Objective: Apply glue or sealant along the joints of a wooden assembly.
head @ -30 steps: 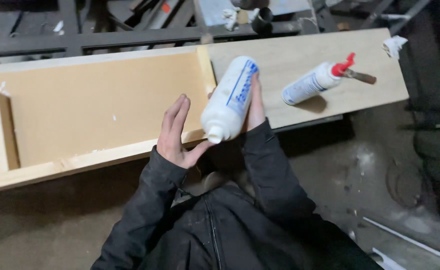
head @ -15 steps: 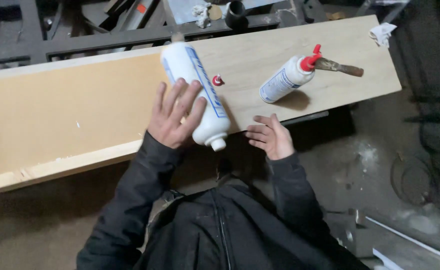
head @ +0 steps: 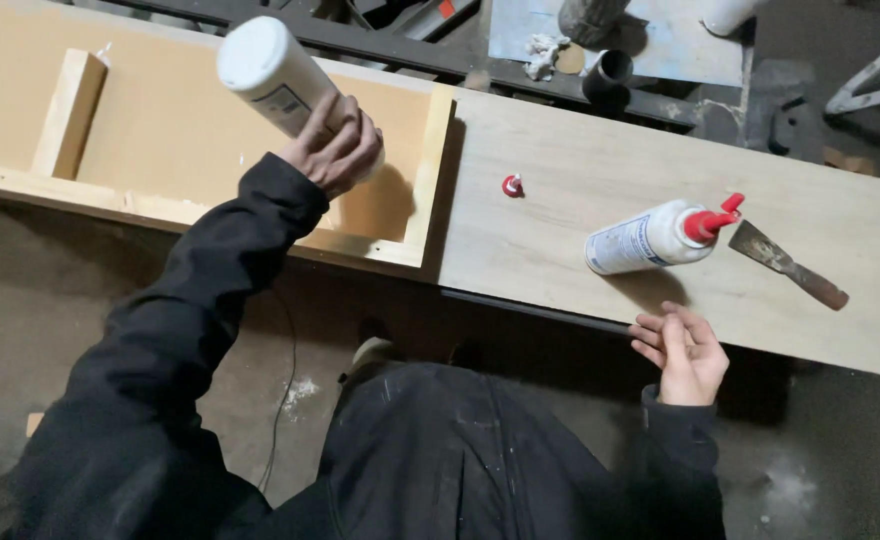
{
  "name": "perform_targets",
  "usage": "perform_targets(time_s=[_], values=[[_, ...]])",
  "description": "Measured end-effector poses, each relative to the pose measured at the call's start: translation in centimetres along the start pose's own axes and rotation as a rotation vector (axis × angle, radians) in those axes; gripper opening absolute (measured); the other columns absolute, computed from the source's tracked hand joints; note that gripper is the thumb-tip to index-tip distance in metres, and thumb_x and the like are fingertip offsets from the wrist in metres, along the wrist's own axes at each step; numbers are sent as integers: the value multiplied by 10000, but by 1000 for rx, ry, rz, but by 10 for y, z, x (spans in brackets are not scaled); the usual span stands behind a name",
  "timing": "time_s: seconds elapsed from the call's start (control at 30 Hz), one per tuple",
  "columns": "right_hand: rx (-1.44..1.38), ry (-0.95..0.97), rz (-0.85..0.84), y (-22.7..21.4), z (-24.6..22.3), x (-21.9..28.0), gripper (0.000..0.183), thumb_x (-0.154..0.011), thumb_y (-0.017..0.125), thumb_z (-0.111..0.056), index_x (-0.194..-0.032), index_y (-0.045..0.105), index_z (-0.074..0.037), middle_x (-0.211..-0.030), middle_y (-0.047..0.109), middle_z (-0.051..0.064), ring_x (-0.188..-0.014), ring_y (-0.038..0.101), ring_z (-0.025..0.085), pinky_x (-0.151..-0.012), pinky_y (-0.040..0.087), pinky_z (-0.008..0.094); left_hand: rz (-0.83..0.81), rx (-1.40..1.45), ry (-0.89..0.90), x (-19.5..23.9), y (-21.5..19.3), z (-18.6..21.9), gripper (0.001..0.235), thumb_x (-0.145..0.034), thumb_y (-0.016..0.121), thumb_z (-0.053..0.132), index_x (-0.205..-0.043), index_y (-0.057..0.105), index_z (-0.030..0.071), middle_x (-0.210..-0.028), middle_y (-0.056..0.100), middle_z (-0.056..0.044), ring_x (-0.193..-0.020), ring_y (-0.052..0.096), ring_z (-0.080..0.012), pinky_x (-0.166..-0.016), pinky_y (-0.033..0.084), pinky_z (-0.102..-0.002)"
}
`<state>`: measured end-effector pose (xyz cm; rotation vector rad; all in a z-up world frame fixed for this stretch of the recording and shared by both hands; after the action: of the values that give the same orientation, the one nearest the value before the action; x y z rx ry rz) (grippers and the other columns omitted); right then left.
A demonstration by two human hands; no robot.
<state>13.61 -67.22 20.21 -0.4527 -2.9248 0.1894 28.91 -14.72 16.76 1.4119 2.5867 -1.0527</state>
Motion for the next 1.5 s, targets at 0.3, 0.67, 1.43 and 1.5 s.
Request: perform_targets(time_s=[0.3, 0.67, 1.43, 1.5], values=[[-4, -124, 11, 36, 6, 4, 289, -1082, 590, -119, -1301, 554, 67, -1031, 719, 202, -876, 734, 234, -777, 608, 303, -58, -73, 146, -17, -18, 8, 678, -652, 832, 200, -1296, 621, 192, -1303, 572, -83, -1270, 565, -361, -1166, 285, -692], [-5, -148, 68, 45, 15, 30, 327, -1056, 631, -123, -1300, 561, 84, -1016, 723, 198, -871, 727, 217, -791, 601, 296, 87, -88, 187, -65, -29, 18, 626, -668, 836, 229, -1260, 636, 191, -1276, 580, -75, -1257, 559, -350, -1154, 306, -679], [910, -1407, -536, 318, -174, -67, 899, -810, 932, -553, -1469, 516, -106, -1437, 523, 183, -1324, 534, 397, -1072, 505, 529, 225, 50, 377, -77, -13, 117, 727, -668, 820, 337, -1279, 558, 44, -1228, 584, -158, -1203, 545, -313, -1088, 434, -448], [914, -1383, -559, 316, -178, -66, 893, -826, 933, -549, -1469, 518, -90, -1431, 525, 186, -1305, 552, 384, -1062, 517, 515, 222, 72, 375, -62, -31, 76, 739, -668, 819, 346, -1281, 551, 32, -1224, 585, -165, -1198, 544, -310, -1082, 445, -428]])
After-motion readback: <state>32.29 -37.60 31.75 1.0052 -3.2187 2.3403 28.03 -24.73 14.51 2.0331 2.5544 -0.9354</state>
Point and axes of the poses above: each hand's wrist, its own x-axis away from the middle knuckle, its own y-axis out of the palm, z = x × y, the point moved 2 cm from there along -x, towards the middle knuckle
